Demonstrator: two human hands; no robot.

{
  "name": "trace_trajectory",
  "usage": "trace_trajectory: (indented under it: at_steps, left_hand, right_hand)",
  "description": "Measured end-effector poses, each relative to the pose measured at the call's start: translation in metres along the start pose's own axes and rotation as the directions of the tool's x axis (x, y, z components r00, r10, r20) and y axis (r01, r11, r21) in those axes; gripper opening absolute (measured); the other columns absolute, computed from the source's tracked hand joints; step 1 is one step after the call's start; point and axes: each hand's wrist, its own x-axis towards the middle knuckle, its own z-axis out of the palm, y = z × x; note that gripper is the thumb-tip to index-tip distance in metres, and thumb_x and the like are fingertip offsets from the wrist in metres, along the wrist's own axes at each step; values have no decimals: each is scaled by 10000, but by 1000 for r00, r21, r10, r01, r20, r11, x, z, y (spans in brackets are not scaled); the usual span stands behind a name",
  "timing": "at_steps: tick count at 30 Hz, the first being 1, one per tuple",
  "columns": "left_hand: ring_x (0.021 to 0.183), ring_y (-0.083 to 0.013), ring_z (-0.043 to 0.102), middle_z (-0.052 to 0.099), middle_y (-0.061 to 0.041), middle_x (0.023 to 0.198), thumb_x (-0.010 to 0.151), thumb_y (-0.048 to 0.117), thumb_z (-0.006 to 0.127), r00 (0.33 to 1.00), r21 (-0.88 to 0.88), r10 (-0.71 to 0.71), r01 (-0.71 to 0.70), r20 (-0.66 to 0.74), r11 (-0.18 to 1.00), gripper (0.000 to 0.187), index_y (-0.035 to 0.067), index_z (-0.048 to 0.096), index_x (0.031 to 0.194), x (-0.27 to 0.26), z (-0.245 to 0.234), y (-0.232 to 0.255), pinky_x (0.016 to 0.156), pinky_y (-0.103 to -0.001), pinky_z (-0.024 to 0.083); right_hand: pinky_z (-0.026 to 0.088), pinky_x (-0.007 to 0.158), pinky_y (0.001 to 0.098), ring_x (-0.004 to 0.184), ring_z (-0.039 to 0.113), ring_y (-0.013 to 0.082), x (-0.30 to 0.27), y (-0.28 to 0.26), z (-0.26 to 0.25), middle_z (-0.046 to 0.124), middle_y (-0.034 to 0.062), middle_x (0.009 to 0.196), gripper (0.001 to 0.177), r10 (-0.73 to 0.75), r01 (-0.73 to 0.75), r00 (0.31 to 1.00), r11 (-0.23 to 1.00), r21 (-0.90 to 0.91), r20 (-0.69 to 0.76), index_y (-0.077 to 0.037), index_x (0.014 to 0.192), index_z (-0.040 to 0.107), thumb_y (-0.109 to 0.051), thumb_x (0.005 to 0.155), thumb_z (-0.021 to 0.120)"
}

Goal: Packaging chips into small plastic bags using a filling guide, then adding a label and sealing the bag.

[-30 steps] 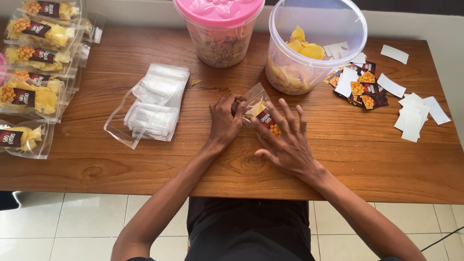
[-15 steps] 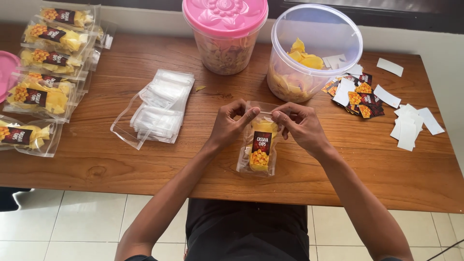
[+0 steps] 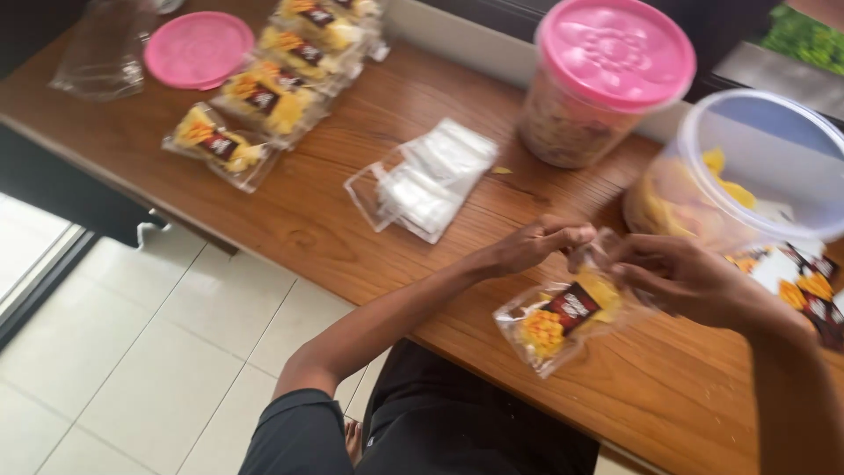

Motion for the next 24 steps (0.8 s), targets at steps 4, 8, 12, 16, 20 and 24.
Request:
trace_trajectory:
  at_steps: [4, 8, 12, 16, 20, 24]
  left_hand:
    - [681, -111, 594, 635, -22, 828, 1080, 569, 380, 996, -325, -73, 53, -49, 944, 615, 54, 713, 1028, 8, -19, -62, 604, -233, 499]
    - [747, -267, 675, 704, -138, 873, 991, 454, 642, 921, -774, -365, 132, -134, 619, 342, 117, 667, 942, 16, -24, -106, 678, -450, 565]
    - [579, -105, 419, 513, 10, 664, 1075, 307, 378, 897, -163, -192, 137, -397, 977, 456, 87, 708, 851, 10, -10, -72, 536, -283, 359]
    - [566, -103, 442, 530, 10, 668, 1081, 295, 394, 870, -154, -161, 99, -467, 983, 408, 107, 705, 896, -1, -17, -69, 519, -272, 375]
    - [548, -102, 473, 553, 9, 673, 1090, 279, 415, 841, -131, -126, 66, -526, 989, 348, 133, 701, 956, -1, -35, -78, 495, -258, 397]
    - [530, -100, 504, 575, 8, 678, 1098, 264, 437, 812, -108, -95, 40, -576, 993, 293, 160, 698, 1016, -11, -52, -72, 471, -244, 419]
  right_hand:
    - [514, 200, 261, 311, 570, 150, 5, -2, -23, 705, 105, 563, 282, -266, 266, 963, 964, -6, -35, -3, 1027, 809, -196, 882, 664]
    - [470, 436, 272, 591, 590, 188, 41, -42, -5, 639, 147, 832, 192, -114, 195, 971, 884, 424, -209, 44, 1091, 634, -117, 986, 628]
    - [349, 513, 164, 586, 484, 35, 109, -104, 48, 570, -23, 766, 130, -212, 273, 962, 798, 537, -174, -68, 1008, 636, -141, 941, 721]
    - [635, 609, 279, 629, 689, 106, 195, -164, 126, 706, 93, 909, 207, -148, 196, 981, 731, 653, -128, -47, 1095, 620, -79, 928, 738]
    - [684, 626, 413, 733, 749, 202, 301, -188, 196, 729, 126, 932, 249, -144, 162, 986, 676, 719, -87, -66, 1012, 618, -118, 858, 806]
    - [673, 544, 350, 690, 740, 188, 358, -218, 256, 717, 102, 865, 175, -117, 159, 987, 654, 739, -109, -65, 940, 626, -102, 858, 776]
